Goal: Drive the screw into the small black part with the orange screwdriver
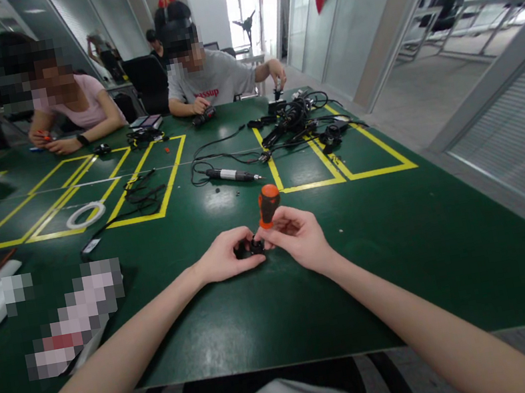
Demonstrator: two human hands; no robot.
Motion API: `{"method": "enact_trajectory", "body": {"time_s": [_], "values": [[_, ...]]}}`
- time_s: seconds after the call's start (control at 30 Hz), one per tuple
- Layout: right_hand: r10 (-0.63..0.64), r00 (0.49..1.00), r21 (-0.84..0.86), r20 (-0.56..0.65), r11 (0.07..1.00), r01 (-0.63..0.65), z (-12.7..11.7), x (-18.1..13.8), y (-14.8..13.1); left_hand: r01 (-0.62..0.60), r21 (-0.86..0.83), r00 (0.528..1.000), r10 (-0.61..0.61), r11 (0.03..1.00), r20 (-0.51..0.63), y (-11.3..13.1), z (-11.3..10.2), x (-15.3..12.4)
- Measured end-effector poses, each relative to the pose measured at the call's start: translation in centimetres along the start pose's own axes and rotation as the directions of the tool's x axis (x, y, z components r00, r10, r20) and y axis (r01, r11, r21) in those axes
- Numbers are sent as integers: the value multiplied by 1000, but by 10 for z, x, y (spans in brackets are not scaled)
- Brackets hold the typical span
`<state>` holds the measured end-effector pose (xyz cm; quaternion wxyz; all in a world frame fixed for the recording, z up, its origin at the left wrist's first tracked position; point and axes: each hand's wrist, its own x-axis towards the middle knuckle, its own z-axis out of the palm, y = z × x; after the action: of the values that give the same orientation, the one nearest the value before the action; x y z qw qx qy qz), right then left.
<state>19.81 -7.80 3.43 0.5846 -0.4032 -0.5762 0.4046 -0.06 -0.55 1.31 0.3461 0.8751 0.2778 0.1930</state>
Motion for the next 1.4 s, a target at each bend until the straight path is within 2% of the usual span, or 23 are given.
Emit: {"method": "enact_trajectory", "body": {"time_s": [0.13, 0.27, 0.37, 0.57, 0.87, 1.23, 1.4], "values": [[-1, 1000, -20, 3, 1000, 1, -1, 2, 0, -12, 35, 1000, 12, 999, -3, 0, 1, 0], [4, 999, 29, 36, 1000, -5, -1, 1, 3, -38, 82, 999, 38, 996, -9, -1, 2, 0], [-5, 1000, 56, 17, 998, 4, 0, 0, 3, -61, 116, 998, 62, 991, -7, 0, 2, 0], [10, 1000, -23, 8, 1000, -10, 0, 1, 0, -85, 180, 996, 84, 980, 14, 1, 4, 0], [-12, 1000, 12, 28, 1000, 12, 0, 1, 1, -118, 291, 993, 105, 950, 59, 1, 4, 2], [-6, 999, 83, 42, 997, 3, 1, 1, 3, -144, 328, 989, 129, 934, 67, 0, 4, 2], [3, 1000, 71, -6, 997, -2, 3, 1, 4, -149, 336, 989, 134, 930, 66, -1, 4, 2]]}}
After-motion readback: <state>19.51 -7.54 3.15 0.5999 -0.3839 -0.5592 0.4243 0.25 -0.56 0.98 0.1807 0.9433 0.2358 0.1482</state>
